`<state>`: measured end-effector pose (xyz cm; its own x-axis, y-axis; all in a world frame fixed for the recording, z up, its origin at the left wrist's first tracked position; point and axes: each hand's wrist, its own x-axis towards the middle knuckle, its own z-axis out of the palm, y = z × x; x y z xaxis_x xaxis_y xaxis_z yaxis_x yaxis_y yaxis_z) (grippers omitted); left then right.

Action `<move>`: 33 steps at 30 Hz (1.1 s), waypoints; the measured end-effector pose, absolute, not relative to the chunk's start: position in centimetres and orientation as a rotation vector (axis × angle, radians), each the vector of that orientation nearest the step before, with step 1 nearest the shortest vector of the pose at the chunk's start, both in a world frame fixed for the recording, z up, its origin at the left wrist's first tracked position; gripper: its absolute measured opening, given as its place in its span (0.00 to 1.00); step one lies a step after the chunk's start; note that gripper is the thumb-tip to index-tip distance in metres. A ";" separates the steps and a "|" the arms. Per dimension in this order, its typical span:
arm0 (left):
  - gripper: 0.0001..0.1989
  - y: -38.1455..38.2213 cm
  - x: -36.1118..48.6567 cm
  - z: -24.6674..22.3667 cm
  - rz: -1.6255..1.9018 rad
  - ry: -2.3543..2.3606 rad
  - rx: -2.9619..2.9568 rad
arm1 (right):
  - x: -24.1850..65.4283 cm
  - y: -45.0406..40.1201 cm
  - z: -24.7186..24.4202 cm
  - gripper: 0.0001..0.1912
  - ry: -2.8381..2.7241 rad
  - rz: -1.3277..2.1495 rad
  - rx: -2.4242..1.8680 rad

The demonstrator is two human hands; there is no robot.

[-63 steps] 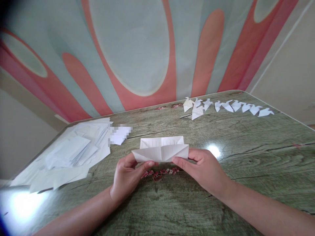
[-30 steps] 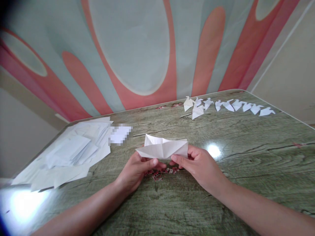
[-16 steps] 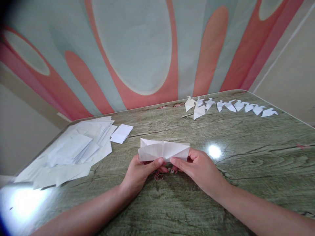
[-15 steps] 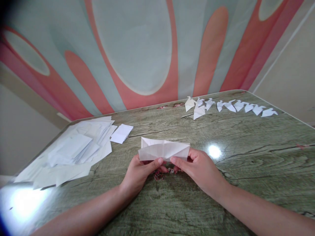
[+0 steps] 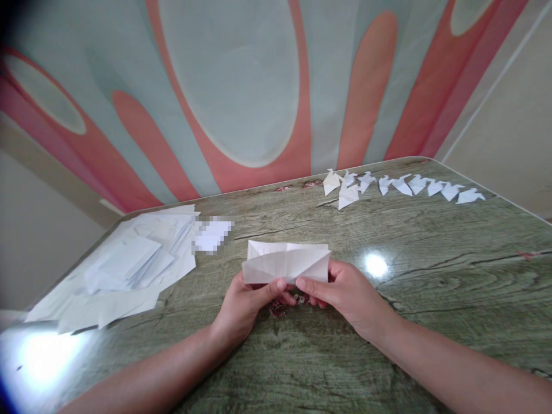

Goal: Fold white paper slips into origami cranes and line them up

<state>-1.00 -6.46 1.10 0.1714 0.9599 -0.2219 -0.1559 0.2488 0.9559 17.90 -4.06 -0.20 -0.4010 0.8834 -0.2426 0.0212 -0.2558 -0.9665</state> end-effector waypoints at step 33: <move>0.17 -5.3 -2.9 0.4 0.953 1.155 0.871 | 18.7 -3.7 -0.1 0.16 -1.530 1.408 -1.436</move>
<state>-2.86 -5.30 0.39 0.1323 0.9323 -0.3367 -0.1538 0.3548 0.9222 18.75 -3.65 -0.06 -0.2301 0.9465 -0.2262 0.3038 -0.1510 -0.9407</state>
